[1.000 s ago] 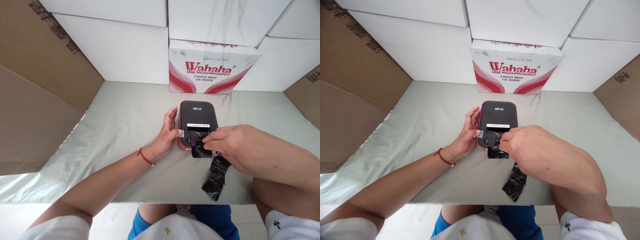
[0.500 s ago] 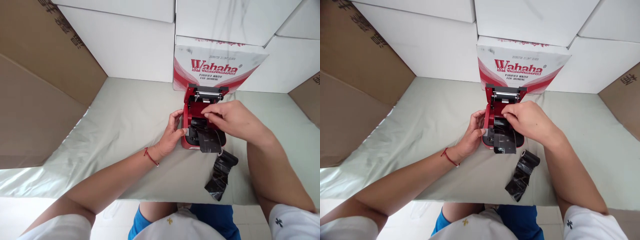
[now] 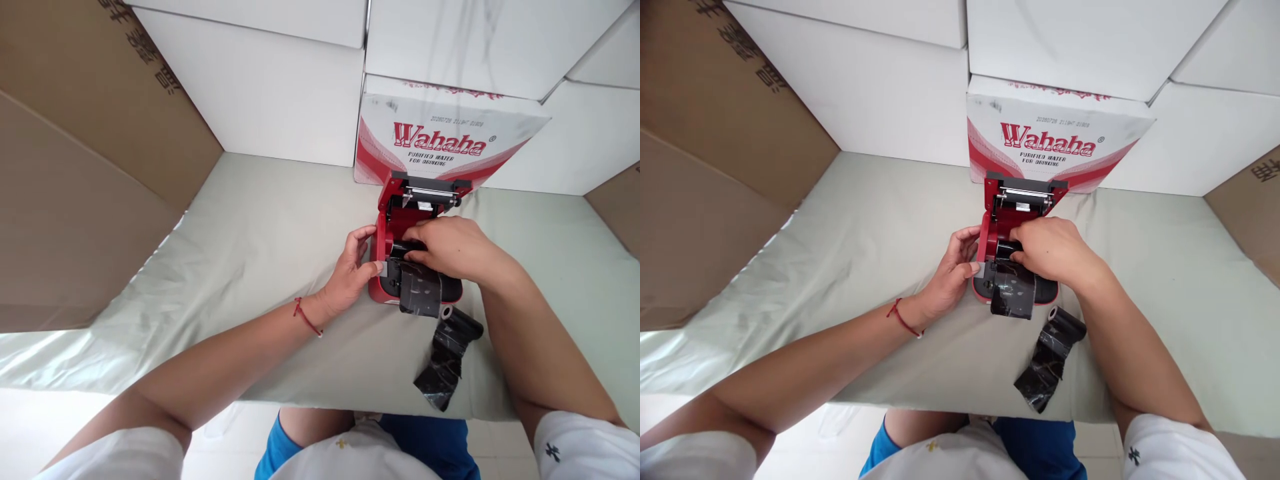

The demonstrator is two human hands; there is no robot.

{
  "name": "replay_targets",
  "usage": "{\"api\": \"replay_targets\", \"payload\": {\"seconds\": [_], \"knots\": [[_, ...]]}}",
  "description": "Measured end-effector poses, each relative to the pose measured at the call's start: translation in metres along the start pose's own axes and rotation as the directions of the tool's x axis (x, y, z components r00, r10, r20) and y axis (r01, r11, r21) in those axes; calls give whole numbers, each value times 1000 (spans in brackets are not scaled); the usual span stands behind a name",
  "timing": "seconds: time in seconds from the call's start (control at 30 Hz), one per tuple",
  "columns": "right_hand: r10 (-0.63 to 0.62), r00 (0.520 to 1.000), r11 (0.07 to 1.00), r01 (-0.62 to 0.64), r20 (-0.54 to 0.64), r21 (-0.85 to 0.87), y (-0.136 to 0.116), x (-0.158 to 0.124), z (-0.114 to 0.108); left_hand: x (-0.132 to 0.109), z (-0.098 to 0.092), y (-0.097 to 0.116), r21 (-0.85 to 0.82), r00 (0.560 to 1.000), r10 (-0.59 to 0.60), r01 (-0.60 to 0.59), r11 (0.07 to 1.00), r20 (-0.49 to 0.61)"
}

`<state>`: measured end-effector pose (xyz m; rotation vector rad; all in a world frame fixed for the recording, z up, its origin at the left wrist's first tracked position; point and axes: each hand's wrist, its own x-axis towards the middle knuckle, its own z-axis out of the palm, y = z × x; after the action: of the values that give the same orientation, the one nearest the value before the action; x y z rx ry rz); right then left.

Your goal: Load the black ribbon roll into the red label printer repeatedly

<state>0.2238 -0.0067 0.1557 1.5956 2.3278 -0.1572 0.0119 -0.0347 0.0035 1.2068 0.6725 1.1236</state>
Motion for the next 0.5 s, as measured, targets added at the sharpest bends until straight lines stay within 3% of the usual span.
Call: {"api": "replay_targets", "payload": {"seconds": [0.17,0.3,0.4,0.5], "knots": [[-133,986,919,160,-100,360,17,-28,-11,0,-3,-4,8,1000,5,-5,1000,-5],[11,972,900,92,-233,426,60,-76,-32,-1,-5,-6,-10,1000,-5,6,1000,1],[139,977,934,-75,-161,351,103,-94,-32,-2,-6,-4,-27,1000,-23,23,999,3],[134,991,950,-132,12,283,124,-82,-15,-2,-7,-4,-8,1000,-30,30,1000,-9]]}}
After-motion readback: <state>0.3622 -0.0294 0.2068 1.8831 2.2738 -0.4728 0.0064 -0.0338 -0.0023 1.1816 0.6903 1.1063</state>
